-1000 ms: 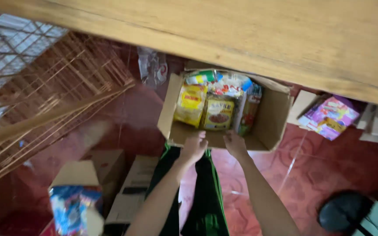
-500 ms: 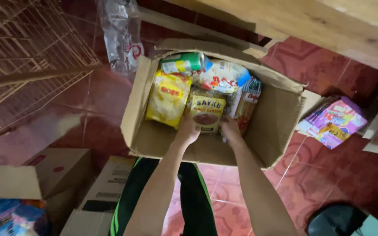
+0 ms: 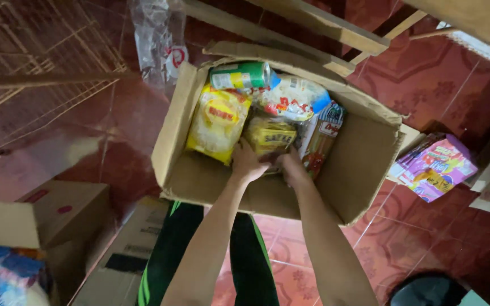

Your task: Stocking grocery items from a cardboard box onto a wire display shelf.

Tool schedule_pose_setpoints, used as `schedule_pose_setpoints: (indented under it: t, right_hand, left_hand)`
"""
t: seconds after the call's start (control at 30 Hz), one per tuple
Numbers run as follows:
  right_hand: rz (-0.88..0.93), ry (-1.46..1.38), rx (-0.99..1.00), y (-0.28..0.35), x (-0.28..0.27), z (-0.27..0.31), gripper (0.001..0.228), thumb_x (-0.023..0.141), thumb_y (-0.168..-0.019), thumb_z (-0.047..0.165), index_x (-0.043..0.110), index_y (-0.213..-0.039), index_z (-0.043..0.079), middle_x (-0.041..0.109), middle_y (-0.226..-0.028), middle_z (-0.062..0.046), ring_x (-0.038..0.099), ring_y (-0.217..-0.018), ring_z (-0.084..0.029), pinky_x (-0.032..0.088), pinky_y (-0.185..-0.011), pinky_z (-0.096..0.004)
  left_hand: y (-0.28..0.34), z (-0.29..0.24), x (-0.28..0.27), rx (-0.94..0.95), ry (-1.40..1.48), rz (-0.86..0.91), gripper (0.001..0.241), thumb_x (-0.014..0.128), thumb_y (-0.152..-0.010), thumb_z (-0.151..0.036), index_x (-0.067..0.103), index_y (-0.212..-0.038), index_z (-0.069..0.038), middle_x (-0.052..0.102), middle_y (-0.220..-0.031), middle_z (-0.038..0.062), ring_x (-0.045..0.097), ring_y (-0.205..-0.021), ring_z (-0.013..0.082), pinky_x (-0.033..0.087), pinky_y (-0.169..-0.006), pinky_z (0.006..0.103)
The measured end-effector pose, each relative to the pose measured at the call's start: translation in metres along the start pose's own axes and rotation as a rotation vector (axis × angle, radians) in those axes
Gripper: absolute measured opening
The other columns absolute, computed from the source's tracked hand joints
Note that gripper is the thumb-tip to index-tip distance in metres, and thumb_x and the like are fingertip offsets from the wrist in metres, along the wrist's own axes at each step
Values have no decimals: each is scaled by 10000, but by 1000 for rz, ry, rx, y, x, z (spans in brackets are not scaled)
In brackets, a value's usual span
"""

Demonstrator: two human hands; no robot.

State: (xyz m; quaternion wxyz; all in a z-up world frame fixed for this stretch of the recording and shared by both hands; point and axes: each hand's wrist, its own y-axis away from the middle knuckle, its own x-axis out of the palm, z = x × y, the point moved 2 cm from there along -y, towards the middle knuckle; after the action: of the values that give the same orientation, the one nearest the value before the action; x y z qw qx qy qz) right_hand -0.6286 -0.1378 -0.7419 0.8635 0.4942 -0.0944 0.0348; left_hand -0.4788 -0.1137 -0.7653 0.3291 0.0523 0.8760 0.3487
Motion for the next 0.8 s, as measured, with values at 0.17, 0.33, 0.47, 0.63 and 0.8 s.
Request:
schedule_pose_setpoints:
  t: [0.17, 0.33, 0.47, 0.63, 0.8]
  right_hand:
    - [-13, -10, -140, -20, -40, -36, 799, 438, -572, -121, 562, -1357, -37, 647, -1280, -183, 612, -1176, -364, 516, -855, -352]
    - [-57, -99, -1, 43, -12, -1, 889, 410, -568, -107, 513, -1425, 103, 611, -1390, -48, 591, -1278, -269, 345, -649, -314]
    - [18, -355, -93, 82, 10, 23, 911, 408, -572, -107, 484, -1447, 137, 542, -1429, -57, 520, -1298, -243, 492, -960, -329]
    - [96, -337, -140, 113, 17, 52, 765, 447, -661, -54, 518, -1409, 92, 613, -1379, -62, 545, -1257, -225, 460, -959, -362]
    - [-53, -176, -280, 103, -15, 29, 470, 637, -1026, 153, 617, -1483, 44, 561, -1144, -49, 475, -992, -186, 414, -873, -315]
  left_hand:
    - [55, -59, -61, -171, -16, 136, 1135, 893, -677, -439, 231, -1531, -92, 262, -1575, 238, 266, -1454, 470, 294, -1158, 612]
    - [88, -69, -81, 31, -152, -131, 854, 890, -709, -376, 409, -1361, -105, 309, -1546, 234, 279, -1454, 444, 253, -1130, 618]
    - [113, -81, -112, 9, 24, -70, 830, 860, -696, -316, 412, -1347, -61, 595, -1313, 213, 564, -1256, 375, 408, -1097, 491]
    - [160, -109, -202, 44, 354, -240, 987, 910, -668, -376, 359, -1390, 11, 664, -1194, 240, 666, -1103, 388, 531, -921, 416]
    - [201, -100, -267, 56, 532, -10, 959, 845, -708, -289, 385, -1502, -10, 699, -1288, 186, 693, -1181, 255, 525, -1014, 339]
